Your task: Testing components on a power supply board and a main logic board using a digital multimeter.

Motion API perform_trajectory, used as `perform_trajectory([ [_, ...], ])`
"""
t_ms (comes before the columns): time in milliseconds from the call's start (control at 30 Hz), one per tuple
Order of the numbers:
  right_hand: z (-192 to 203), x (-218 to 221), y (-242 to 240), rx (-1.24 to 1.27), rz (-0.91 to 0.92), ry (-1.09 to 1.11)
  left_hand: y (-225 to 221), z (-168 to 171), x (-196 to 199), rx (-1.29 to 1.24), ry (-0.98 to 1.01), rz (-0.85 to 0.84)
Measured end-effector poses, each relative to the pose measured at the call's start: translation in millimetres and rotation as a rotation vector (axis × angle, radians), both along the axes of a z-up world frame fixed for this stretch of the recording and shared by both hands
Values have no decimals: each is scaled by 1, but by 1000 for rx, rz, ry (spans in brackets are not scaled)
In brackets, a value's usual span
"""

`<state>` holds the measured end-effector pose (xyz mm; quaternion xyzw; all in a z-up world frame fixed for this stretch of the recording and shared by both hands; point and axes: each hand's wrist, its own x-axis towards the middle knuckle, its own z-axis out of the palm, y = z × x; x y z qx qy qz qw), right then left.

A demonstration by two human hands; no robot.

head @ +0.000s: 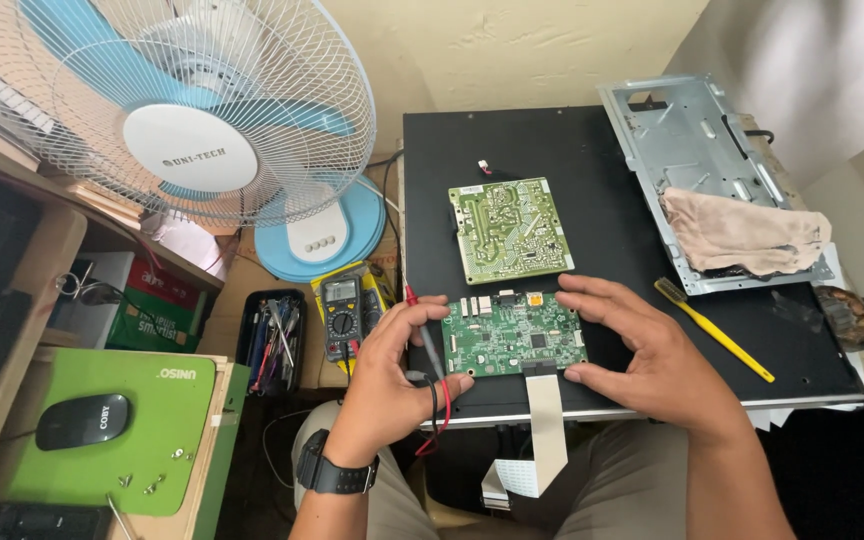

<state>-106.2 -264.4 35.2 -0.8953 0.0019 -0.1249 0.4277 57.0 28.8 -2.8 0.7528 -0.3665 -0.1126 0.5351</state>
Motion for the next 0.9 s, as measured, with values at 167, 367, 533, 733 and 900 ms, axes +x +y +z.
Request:
perform_trajectory([
  [167,-1,0,0,-8,1,-3,0,-1,0,-7,-5,0],
  [367,-1,0,0,-1,-4,-2,0,-2,0,-15,-12,2],
  [533,0,0,0,5,-7,5,0,-3,0,-19,-15,1],
  [733,1,0,2,-2,-6,-5,0,-2,0,-18,-7,-5],
  [900,1,0,1,4,0,-7,0,-2,0,-16,-5,0],
])
